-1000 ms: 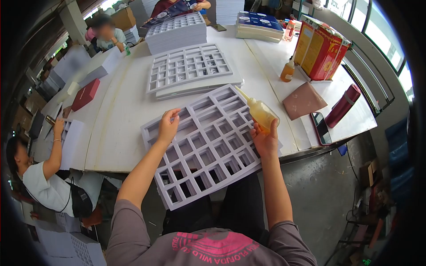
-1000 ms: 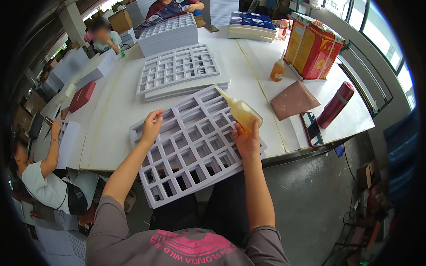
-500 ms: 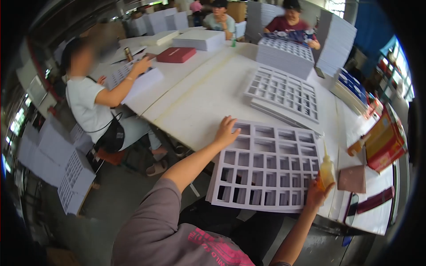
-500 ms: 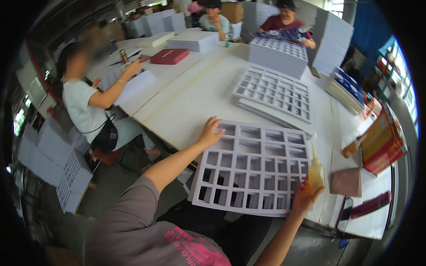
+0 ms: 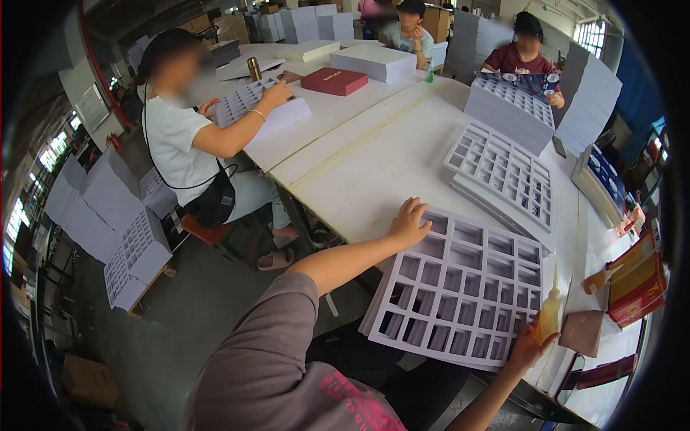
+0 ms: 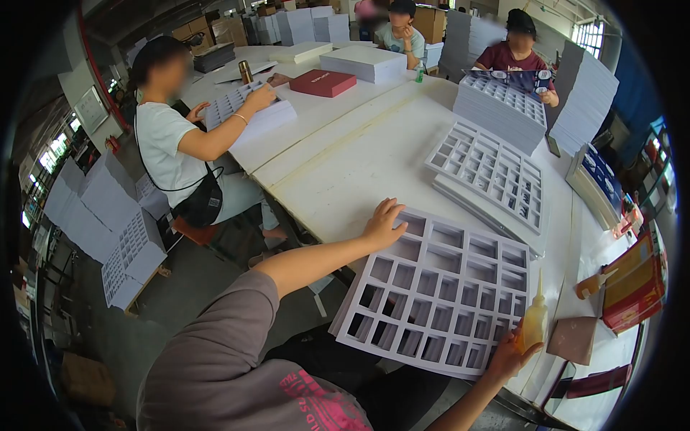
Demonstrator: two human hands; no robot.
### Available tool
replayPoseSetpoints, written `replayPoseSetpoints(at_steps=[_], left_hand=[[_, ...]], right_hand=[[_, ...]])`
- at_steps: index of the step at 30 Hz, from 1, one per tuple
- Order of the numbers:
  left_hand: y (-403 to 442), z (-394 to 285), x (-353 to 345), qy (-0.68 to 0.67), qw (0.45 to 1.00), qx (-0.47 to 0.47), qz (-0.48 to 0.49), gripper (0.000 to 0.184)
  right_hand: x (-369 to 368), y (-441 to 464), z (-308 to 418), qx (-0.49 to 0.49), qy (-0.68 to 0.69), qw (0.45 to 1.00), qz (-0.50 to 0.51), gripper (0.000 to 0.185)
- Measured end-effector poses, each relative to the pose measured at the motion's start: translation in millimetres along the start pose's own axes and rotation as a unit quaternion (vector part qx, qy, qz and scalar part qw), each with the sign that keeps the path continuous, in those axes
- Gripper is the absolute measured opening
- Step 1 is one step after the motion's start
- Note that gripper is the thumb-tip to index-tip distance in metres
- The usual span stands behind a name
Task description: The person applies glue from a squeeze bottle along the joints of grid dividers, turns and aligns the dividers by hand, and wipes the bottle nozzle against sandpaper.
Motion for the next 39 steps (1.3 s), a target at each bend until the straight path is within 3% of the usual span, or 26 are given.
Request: replayPoseSetpoints(at_steps=[2,8,17,21,26,33,35,36,37,39], left_hand=[[-1,0,0,-0.009,1.0,-0.002,-0.006,0.047],[-1,-2,4,-0.033,0.999,0.001,-0.005,0.047],[1,-5,0,-0.028,1.0,0.0,-0.002,0.047],[0,0,0,-0.014,1.0,-0.013,-0.022,0.045],[-1,-6,8,0.007,0.999,0.047,0.022,0.046],[0,-3,7,0.009,1.0,0.022,-0.012,0.046],[1,-3,2,0.007,1.0,-0.003,-0.028,0.045],[1,-2,2,0.01,0.999,-0.015,-0.035,0.045],[1,-4,1,0.008,0.999,-0.032,-0.025,0.049],[1,1,3,-0.016,0.998,-0.048,-0.043,0.057]], right_hand=[[0,-2,0,0.009,-0.008,0.999,-0.035,0.063],[0,0,0,-0.001,0.0,1.0,0.003,0.064],[0,2,1,0.006,-0.02,0.999,-0.038,0.06],[-3,4,-1,-0.017,-0.013,1.0,-0.001,0.058],[4,7,3,0.005,-0.047,0.998,-0.028,0.059],[1,5,-1,-0.013,-0.042,0.996,-0.073,0.06],[1,10,-4,-0.037,-0.015,0.999,0.014,0.055],[0,9,-2,-0.024,-0.015,1.0,0.0,0.052],[-9,2,-1,-0.011,-0.018,0.997,-0.074,0.049],[-9,1,-2,-0.009,-0.005,0.995,-0.1,0.051]])
Point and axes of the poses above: each hand's wrist, its own y-axis towards the middle knuckle, its own x-axis out of the back of the hand, z = x × y, the point moved 9 cm from there along y, towards the middle knuckle, and after that the axes turned 1 degree about -z, right-handed, at the moved point
